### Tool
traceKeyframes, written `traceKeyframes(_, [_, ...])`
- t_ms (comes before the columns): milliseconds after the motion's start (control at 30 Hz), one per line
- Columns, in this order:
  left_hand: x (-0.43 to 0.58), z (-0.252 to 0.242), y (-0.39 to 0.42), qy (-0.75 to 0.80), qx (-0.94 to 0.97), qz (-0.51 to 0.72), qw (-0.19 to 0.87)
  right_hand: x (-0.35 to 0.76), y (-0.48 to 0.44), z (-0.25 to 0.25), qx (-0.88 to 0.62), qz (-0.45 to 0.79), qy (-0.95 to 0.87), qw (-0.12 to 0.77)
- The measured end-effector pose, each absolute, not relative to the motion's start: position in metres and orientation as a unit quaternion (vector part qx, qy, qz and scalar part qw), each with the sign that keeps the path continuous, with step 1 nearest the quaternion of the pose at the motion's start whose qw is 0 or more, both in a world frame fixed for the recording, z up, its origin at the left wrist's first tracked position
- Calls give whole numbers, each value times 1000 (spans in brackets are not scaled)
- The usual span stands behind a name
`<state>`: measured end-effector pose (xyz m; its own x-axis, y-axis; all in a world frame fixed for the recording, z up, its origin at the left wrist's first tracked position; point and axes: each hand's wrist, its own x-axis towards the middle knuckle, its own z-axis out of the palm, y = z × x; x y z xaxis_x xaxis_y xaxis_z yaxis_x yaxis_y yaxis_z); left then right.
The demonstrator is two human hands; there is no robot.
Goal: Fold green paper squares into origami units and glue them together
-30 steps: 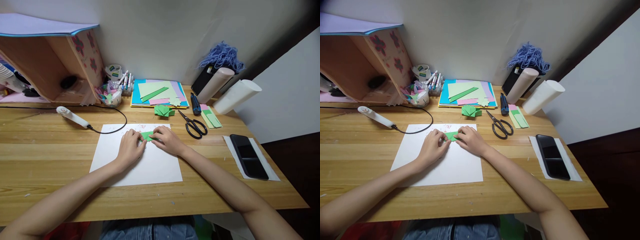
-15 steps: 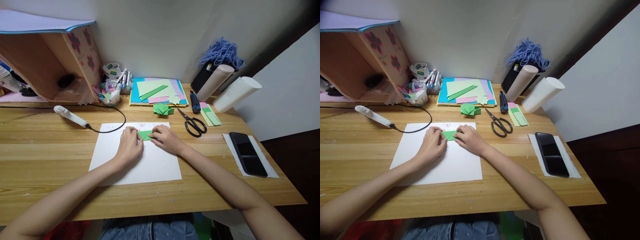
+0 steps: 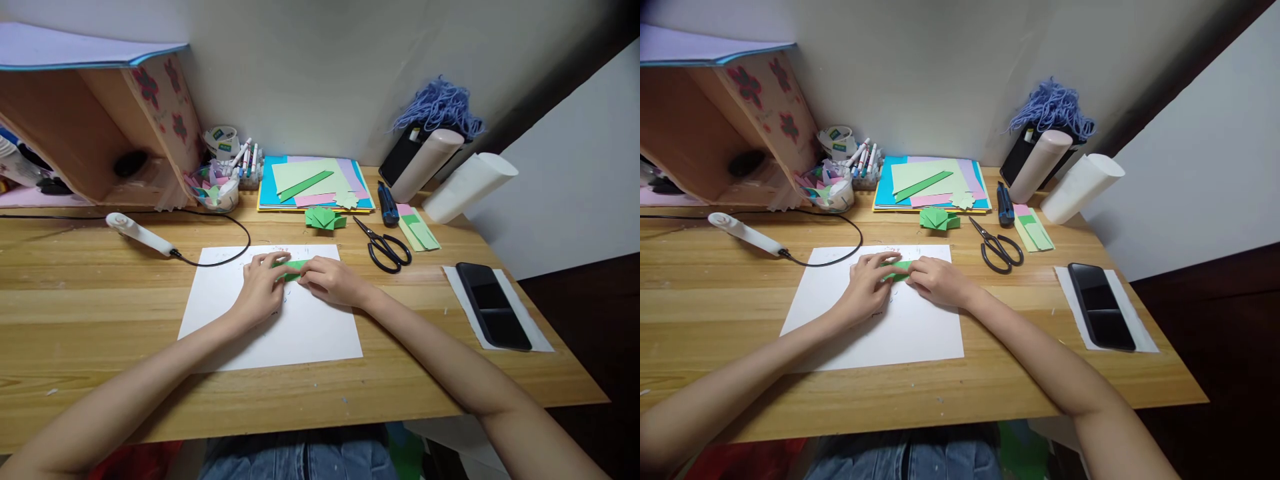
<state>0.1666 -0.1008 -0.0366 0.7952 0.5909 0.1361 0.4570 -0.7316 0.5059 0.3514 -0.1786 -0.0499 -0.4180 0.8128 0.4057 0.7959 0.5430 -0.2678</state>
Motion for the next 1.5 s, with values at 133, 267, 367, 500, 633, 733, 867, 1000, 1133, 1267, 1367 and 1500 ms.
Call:
traceKeyframes(133, [165,-35,-99,279,928,142,204,356,-180,-48,-480,39,-841,247])
traceKeyframes(267, [164,-32,-106,232,950,149,149,362,-181,-45,-473,30,-849,235])
traceKeyframes(367, [163,-36,-113,164,971,131,112,368,-182,-44,-475,14,-850,226])
traceKeyframes(500, [164,-41,-113,121,982,118,88,375,-183,-46,-477,7,-852,215])
traceKeyframes(633, [167,-39,-106,147,972,138,121,375,-184,-45,-499,42,-829,248])
traceKeyframes(733, [170,-37,-101,179,965,133,137,372,-182,-45,-510,73,-810,279])
traceKeyframes(867, [173,-40,-97,189,956,167,152,367,-178,-49,-510,48,-808,290])
traceKeyframes(1000, [170,-43,-96,172,935,225,214,356,-179,-49,-522,75,-777,343])
traceKeyframes(1133, [167,-39,-96,210,888,223,343,343,-182,-44,-556,202,-685,425])
traceKeyframes(1267, [170,-34,-90,273,829,217,438,340,-180,-47,-568,289,-629,444])
traceKeyframes(1367, [172,-33,-85,305,785,199,501,342,-179,-51,-571,312,-609,454])
traceKeyframes(1500, [172,-32,-84,287,759,177,557,342,-179,-51,-574,310,-600,463])
